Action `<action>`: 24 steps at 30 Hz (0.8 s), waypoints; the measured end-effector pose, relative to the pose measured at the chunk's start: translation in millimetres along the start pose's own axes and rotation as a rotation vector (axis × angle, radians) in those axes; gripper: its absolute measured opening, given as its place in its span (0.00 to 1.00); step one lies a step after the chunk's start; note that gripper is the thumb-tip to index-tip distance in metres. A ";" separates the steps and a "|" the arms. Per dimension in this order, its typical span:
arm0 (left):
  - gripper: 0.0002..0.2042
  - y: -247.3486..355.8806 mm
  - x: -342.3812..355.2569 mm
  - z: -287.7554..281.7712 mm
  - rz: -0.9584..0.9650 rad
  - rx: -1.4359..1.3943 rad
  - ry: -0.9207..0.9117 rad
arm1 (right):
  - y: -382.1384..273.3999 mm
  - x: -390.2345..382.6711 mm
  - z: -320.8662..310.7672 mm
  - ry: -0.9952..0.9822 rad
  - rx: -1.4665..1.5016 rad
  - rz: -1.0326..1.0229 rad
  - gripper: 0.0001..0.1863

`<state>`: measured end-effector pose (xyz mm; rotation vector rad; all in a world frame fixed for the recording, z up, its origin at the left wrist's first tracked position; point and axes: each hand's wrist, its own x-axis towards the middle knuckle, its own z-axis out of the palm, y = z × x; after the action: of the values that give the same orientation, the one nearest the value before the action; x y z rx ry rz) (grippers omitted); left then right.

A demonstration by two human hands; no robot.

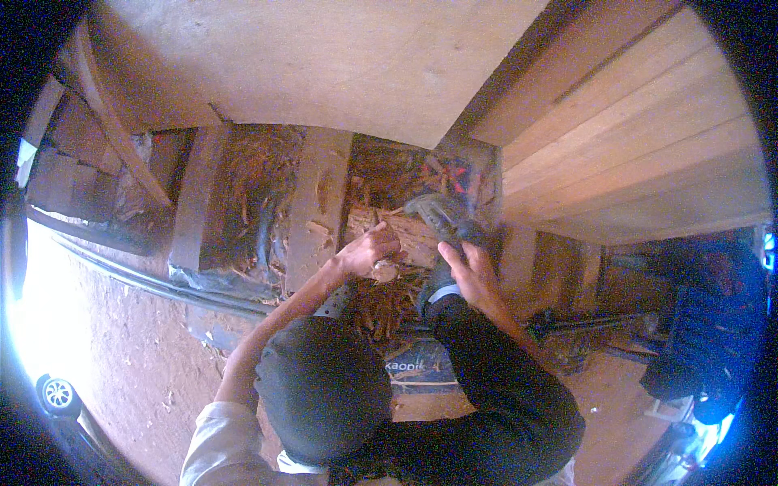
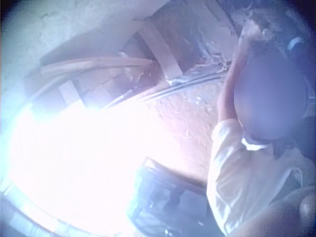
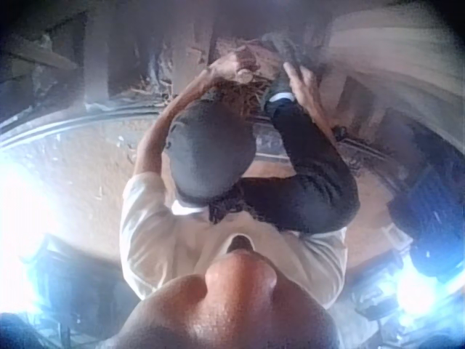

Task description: The person sits on the floor and uses a hammer and chisel to carve a piece of wood. They repeatedly strike the chisel to remove wood chips and shape the wood, occasionally adjusting the wood's position.

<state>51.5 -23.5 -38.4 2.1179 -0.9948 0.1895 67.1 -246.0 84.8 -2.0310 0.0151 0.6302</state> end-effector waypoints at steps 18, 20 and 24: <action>0.12 -15.2 6.8 7.4 -0.166 -0.273 0.245 | 3.2 1.2 -4.4 -0.007 -0.054 -0.032 0.18; 0.13 -27.8 7.4 5.5 -0.110 -0.162 0.239 | 1.9 -1.6 -5.6 0.017 -0.102 -0.131 0.19; 0.15 -38.7 -12.7 -11.6 -0.258 -0.094 0.110 | 2.0 -5.3 -4.3 0.054 -0.122 -0.185 0.20</action>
<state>72.3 7.5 -58.5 2.1015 -0.6470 0.1261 63.8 -251.9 87.1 -2.1369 -0.1813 0.4689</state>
